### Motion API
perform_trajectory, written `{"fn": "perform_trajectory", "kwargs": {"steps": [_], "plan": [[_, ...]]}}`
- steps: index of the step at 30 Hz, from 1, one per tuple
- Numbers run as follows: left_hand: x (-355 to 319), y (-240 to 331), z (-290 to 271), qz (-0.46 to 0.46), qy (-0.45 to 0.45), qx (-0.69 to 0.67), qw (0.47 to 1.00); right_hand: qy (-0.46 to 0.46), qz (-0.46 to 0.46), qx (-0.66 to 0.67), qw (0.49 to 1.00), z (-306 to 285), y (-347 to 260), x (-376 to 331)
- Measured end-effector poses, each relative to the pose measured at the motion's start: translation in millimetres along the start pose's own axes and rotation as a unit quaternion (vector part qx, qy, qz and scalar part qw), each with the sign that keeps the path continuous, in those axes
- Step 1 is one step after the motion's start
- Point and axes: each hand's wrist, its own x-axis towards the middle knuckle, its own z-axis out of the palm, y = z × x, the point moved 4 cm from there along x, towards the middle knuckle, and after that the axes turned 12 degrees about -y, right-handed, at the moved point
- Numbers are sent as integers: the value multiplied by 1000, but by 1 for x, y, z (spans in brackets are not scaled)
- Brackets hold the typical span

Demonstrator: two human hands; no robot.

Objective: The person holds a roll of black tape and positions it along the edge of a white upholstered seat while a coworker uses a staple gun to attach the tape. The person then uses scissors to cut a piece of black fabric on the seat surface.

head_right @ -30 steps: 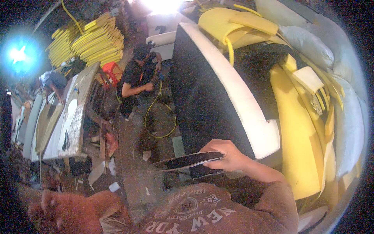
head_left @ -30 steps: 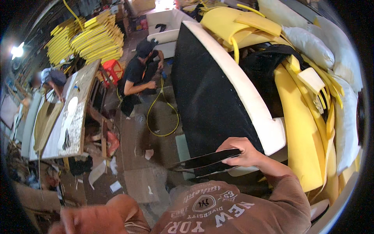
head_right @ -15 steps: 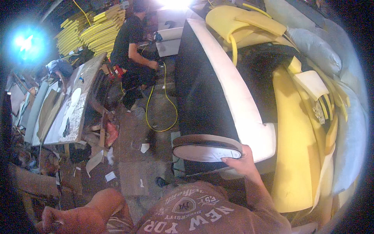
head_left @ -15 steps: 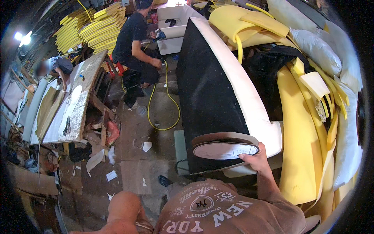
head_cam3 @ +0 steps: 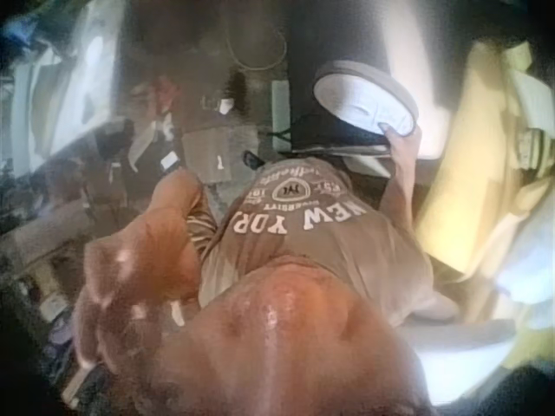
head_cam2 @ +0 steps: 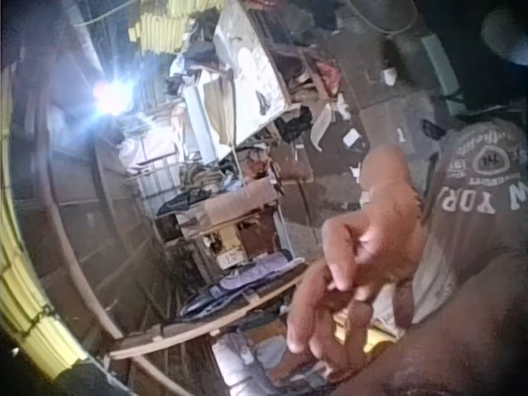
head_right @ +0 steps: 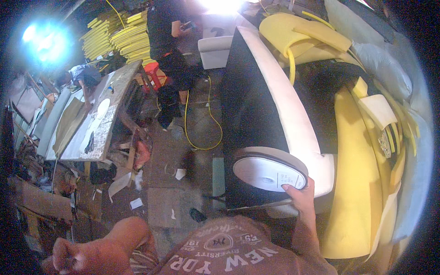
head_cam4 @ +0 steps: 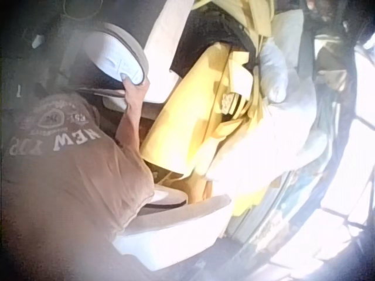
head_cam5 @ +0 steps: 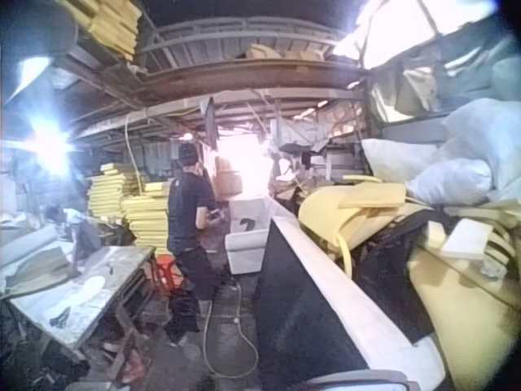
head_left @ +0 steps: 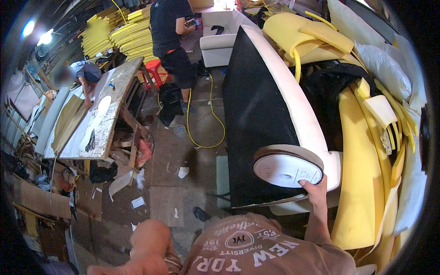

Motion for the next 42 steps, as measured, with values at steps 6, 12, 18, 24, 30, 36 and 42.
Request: {"fn": "perform_trajectory", "kwargs": {"steps": [6, 12, 18, 24, 30, 36, 42], "plan": [[-61, 47, -7, -522, -72, 125, 841, 68, -20, 8, 997, -12, -4, -5], [-206, 60, 69, -756, -173, -338, 533, 124, -45, 117, 984, -41, 28, -5], [-247, 83, 137, -678, -195, -353, 615, 131, -36, 136, 981, -45, 29, -6], [-240, 75, 139, -686, -260, -413, 540, 145, -33, 130, 980, -46, 29, -10], [-246, 82, 158, -701, -268, -387, 536, 155, -20, 139, 978, -52, 36, -11], [-261, 79, 160, -663, -397, -425, 471, 148, -53, 182, 971, -47, 38, -10], [-254, 78, 155, -674, -297, -378, 560, 141, -52, 189, 970, -50, 41, -9]]}}
